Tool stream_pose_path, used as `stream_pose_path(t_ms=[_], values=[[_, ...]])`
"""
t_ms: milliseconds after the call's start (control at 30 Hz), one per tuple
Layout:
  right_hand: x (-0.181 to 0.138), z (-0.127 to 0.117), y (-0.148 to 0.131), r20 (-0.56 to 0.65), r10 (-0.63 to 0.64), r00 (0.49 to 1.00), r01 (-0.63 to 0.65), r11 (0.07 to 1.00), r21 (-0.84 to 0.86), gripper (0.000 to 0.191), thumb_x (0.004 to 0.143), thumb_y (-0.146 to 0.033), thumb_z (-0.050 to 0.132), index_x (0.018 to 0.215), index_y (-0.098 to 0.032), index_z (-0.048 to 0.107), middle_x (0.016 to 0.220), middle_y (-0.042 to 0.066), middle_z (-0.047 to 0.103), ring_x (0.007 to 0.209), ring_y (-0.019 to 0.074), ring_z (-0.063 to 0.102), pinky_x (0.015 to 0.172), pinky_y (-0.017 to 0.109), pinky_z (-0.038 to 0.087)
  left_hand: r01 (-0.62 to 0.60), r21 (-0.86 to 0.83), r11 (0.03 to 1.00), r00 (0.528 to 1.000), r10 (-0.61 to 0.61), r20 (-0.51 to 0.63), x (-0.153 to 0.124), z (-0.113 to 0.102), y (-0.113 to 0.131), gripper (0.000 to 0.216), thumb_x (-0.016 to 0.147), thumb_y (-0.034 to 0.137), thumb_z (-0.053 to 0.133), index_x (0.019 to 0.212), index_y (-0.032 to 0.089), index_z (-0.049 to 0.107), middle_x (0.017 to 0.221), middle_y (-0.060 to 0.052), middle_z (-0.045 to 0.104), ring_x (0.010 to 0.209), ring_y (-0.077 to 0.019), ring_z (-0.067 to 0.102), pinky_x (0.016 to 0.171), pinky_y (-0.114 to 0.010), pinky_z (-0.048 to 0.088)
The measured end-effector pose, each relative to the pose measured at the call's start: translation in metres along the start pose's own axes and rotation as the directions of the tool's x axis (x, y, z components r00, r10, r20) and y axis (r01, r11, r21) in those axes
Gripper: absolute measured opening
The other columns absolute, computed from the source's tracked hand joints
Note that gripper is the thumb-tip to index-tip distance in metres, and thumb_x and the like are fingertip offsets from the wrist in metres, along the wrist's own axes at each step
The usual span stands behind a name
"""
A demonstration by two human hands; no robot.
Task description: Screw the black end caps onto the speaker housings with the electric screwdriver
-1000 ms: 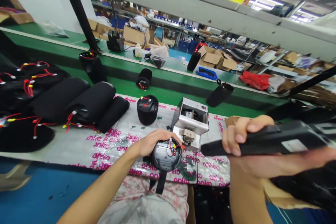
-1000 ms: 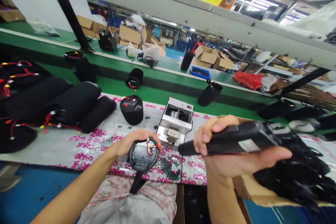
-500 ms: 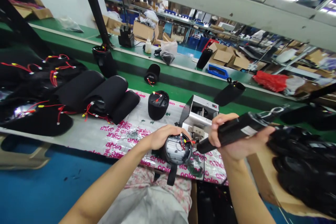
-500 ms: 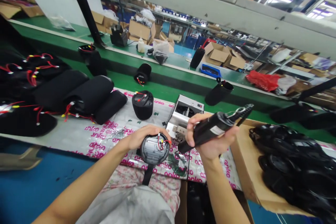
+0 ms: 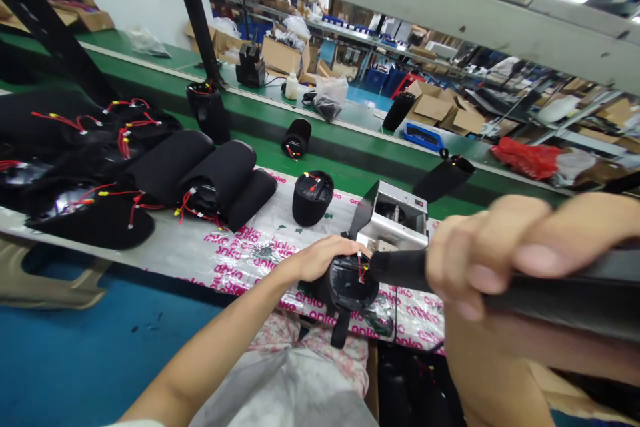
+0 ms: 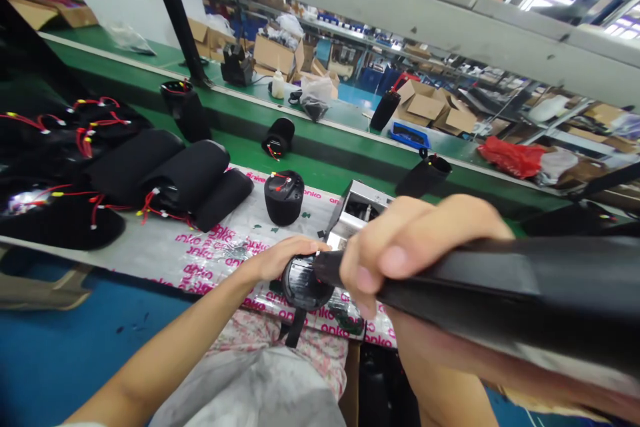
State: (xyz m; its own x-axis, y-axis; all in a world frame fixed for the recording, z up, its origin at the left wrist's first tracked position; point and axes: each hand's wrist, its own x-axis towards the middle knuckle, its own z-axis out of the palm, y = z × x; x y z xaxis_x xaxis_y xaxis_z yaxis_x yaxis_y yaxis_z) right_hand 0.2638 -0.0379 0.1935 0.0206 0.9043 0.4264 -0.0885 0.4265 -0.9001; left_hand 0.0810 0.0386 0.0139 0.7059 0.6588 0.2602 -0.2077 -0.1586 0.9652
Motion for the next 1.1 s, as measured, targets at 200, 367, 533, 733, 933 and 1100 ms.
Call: stream_pose_path(t_ms=[200,367,533,733,933,1100], values=[[0.008,0.026,0.037,0.283,-0.195,0.939,0.133,0.965,0.225,0.043,0.112,-0.052,0.06,0.099,-0.018,0.084,0.078,0.004,0.072,0.043,0.0131,0.062,0.039,0.028,0.053,-0.014,0.086,0.996,1.0,0.014,-0.008,-0.002,-0.001,0.002,0.039,0.107,0.037,0.046,0.095,0.019,0.078,0.112,-0.011,0.085,0.115,-0.0307,0.076,0.111,-0.041,0.055],[0.011,0.014,0.039,0.374,-0.229,0.899,0.133,0.955,0.266,0.036,0.111,-0.041,0.063,0.107,-0.011,0.081,0.087,0.008,0.074,0.052,0.0145,0.068,0.046,0.03,0.059,0.005,0.092,0.996,0.998,-0.01,0.062,0.001,-0.002,0.001,0.04,0.109,0.03,0.04,0.094,0.016,0.074,0.111,-0.011,0.083,0.109,-0.0276,0.074,0.108,-0.038,0.056],[0.016,0.008,0.041,0.442,-0.235,0.866,0.117,0.953,0.279,0.041,0.115,-0.042,0.054,0.114,-0.011,0.08,0.092,0.009,0.074,0.056,0.0154,0.071,0.05,0.032,0.061,0.034,0.095,0.995,0.997,-0.04,0.06,0.001,-0.001,0.002,0.044,0.111,0.032,0.037,0.09,0.017,0.073,0.105,-0.01,0.083,0.101,-0.0259,0.074,0.102,-0.036,0.057],[0.018,0.006,0.043,0.459,-0.241,0.855,0.114,0.951,0.287,0.04,0.115,-0.041,0.054,0.115,-0.011,0.079,0.093,0.009,0.074,0.056,0.0158,0.071,0.05,0.033,0.062,-0.02,0.102,0.995,0.998,0.014,0.06,0.001,-0.002,-0.002,0.037,0.108,0.028,0.041,0.093,0.017,0.073,0.113,-0.011,0.083,0.109,-0.0276,0.075,0.107,-0.037,0.056],[0.018,0.006,0.042,0.445,-0.216,0.869,0.099,0.957,0.271,0.04,0.114,-0.042,0.054,0.113,-0.011,0.08,0.092,0.009,0.074,0.054,0.0161,0.071,0.053,0.034,0.063,-0.036,0.111,0.993,0.996,0.027,0.079,0.002,-0.002,-0.004,0.038,0.109,0.028,0.039,0.093,0.017,0.072,0.109,-0.01,0.083,0.103,-0.0258,0.076,0.102,-0.034,0.056],[0.029,0.007,0.048,0.595,-0.169,0.786,-0.006,0.96,0.28,0.035,0.114,-0.037,0.057,0.118,-0.013,0.082,0.09,0.011,0.079,0.063,0.0214,0.078,0.059,0.037,0.066,-0.074,0.081,0.994,0.997,0.072,0.029,0.0,-0.001,-0.005,0.035,0.109,0.029,0.044,0.095,0.017,0.074,0.106,-0.011,0.083,0.101,-0.0268,0.075,0.101,-0.036,0.059]])
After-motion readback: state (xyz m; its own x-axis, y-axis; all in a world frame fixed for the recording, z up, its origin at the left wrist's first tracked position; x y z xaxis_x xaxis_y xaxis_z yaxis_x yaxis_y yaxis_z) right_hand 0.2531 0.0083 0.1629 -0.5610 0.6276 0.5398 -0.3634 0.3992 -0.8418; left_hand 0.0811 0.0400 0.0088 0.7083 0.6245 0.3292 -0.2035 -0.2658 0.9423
